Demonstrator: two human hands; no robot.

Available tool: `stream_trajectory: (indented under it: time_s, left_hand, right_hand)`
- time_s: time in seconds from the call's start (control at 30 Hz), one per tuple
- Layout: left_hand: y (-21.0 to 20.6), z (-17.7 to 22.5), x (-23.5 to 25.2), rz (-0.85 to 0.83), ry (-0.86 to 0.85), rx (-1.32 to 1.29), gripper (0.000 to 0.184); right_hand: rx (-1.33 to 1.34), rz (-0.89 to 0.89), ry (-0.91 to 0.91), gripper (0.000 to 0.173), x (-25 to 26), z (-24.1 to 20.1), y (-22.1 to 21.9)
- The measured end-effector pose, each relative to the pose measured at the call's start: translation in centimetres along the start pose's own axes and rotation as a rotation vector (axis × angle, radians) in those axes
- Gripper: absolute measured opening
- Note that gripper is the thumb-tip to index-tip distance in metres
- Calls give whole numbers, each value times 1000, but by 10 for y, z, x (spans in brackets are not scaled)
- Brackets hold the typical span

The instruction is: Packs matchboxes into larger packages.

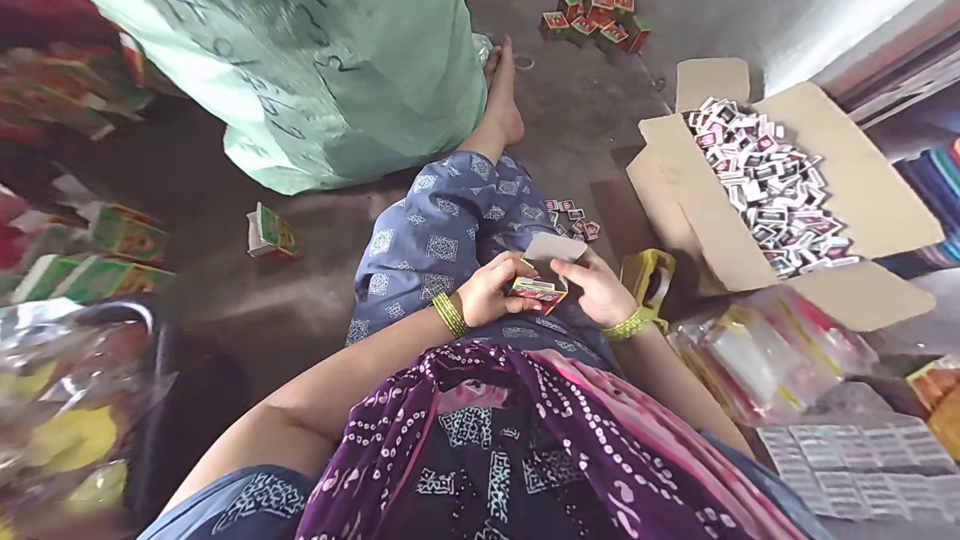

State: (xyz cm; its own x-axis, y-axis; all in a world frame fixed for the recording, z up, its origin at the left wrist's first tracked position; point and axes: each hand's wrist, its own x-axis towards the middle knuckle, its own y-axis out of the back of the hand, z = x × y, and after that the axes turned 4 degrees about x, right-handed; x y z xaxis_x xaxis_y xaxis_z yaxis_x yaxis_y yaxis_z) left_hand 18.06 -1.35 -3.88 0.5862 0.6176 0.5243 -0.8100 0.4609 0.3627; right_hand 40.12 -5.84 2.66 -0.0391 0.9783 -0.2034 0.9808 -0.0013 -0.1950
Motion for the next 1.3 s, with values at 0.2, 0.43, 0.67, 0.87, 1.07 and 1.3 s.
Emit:
stream_trajectory:
  time_s: [0.2, 0.43, 0.67, 0.87, 1.07, 1.3]
  left_hand:
    - [0, 0, 2, -3, 65, -54, 51]
    - [-2, -2, 3, 76, 218, -269, 87]
    - [0, 0, 4, 66, 288, -255, 102]
    - [1, 0, 4, 32, 292, -212, 108]
    - [0, 2, 4, 44, 309, -193, 107]
    - [1, 0, 4, 31, 349, -216, 107]
  right_hand:
    - [-253, -23, 209, 37, 4, 8, -3]
    - [-652, -268, 699, 13, 3, -8, 6]
    - [-873, -223, 779, 18, 4, -8, -2]
    - [-907, -289, 774, 13, 4, -18, -4]
    - [-1115, -395, 798, 19, 0, -25, -10]
    - [-1156, -356, 773, 18, -1, -27, -10]
